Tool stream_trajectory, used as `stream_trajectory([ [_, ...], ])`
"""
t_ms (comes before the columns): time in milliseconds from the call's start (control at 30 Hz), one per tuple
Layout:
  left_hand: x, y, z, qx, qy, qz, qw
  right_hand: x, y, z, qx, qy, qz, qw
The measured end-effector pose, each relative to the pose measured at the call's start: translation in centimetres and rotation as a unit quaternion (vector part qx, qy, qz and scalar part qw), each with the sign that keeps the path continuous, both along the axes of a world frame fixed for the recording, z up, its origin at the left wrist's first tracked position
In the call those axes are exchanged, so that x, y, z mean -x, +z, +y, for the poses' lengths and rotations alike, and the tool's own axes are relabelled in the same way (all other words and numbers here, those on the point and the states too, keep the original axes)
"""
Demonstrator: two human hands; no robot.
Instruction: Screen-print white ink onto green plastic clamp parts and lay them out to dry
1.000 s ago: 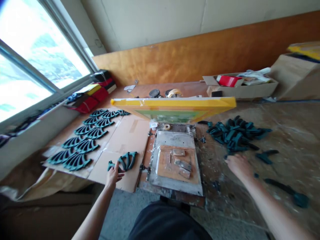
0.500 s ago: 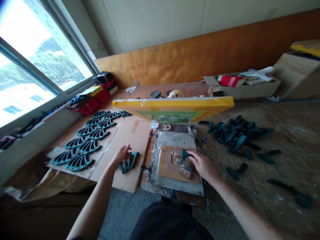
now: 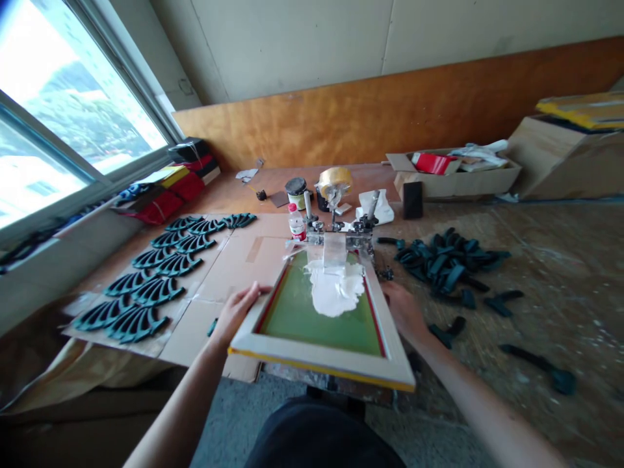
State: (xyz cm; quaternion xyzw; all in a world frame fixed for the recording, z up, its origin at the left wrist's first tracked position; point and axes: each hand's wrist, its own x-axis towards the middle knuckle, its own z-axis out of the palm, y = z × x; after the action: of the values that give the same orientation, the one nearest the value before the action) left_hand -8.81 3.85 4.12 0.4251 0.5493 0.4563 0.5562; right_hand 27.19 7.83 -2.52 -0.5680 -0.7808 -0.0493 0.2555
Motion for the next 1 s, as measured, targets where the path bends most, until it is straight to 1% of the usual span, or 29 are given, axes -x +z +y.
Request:
stream_trajectory([
  [67,0.3,-3.9,-1.6,0.032,-0.021,0.060,0.997,0.1,1.9,1.9,-0.017,0.002,0.034,0.999],
  [133,0.1,-7.1,-2.2,0.034,-0.023,0.130,0.991,1.9,3.6,3.9,-0.023,0.032,0.032,0.999],
  [200,-0.1,-9.2,-2.1,0.035,-0.023,0.190,0.981,4.8,4.7,5.1,0.007,0.064,-0.025,0.998],
  [267,-0.1,-10.3,-1.8,0.034,-0.026,0.222,0.974,7.4,4.8,5.2,0.081,0.080,-0.091,0.989],
  [333,0.0,-10.8,-1.6,0.036,-0.032,0.231,0.972,8.7,4.1,3.9,0.142,0.101,-0.123,0.977],
  [367,0.1,-11.0,-1.5,0.038,-0.033,0.232,0.971,8.8,3.6,2.9,0.152,0.123,-0.126,0.973],
  [400,0.2,-11.0,-1.5,0.039,-0.032,0.232,0.971,8.6,3.1,1.8,0.147,0.154,-0.122,0.969],
  [467,0.3,-11.2,-1.6,0.038,-0.031,0.228,0.972,7.3,2.5,-0.2,0.120,0.239,-0.112,0.957],
  [533,0.3,-11.4,-1.6,0.036,-0.031,0.223,0.974,6.0,2.6,-1.3,0.115,0.318,-0.107,0.935],
  [567,0.3,-11.4,-1.7,0.035,-0.031,0.221,0.974,5.5,2.8,-1.4,0.127,0.344,-0.108,0.924],
  [600,0.3,-11.5,-1.7,0.034,-0.032,0.218,0.975,5.2,3.0,-1.3,0.141,0.355,-0.106,0.918],
  [633,0.3,-11.5,-1.7,0.033,-0.033,0.215,0.975,5.1,3.2,-1.1,0.150,0.350,-0.100,0.919],
  [667,0.4,-11.5,-1.7,0.033,-0.034,0.211,0.976,5.2,3.2,-0.9,0.147,0.332,-0.088,0.928],
  [700,0.4,-11.6,-1.7,0.034,-0.034,0.206,0.977,5.5,3.1,-0.8,0.132,0.308,-0.074,0.939],
  [767,0.4,-11.6,-1.7,0.038,-0.031,0.194,0.980,5.9,2.3,-1.2,0.073,0.273,-0.052,0.958],
  [800,0.4,-11.6,-1.7,0.040,-0.030,0.187,0.981,6.0,1.7,-1.6,0.046,0.275,-0.048,0.959],
  [867,0.5,-11.7,-1.7,0.046,-0.028,0.170,0.984,5.9,1.0,-2.6,0.023,0.307,-0.052,0.950],
  [933,0.4,-11.6,-1.7,0.053,-0.031,0.146,0.987,5.7,1.1,-2.9,0.044,0.329,-0.057,0.941],
  [1000,0.5,-11.2,-1.6,0.058,-0.037,0.120,0.990,5.9,2.1,-1.8,0.078,0.310,-0.050,0.946],
])
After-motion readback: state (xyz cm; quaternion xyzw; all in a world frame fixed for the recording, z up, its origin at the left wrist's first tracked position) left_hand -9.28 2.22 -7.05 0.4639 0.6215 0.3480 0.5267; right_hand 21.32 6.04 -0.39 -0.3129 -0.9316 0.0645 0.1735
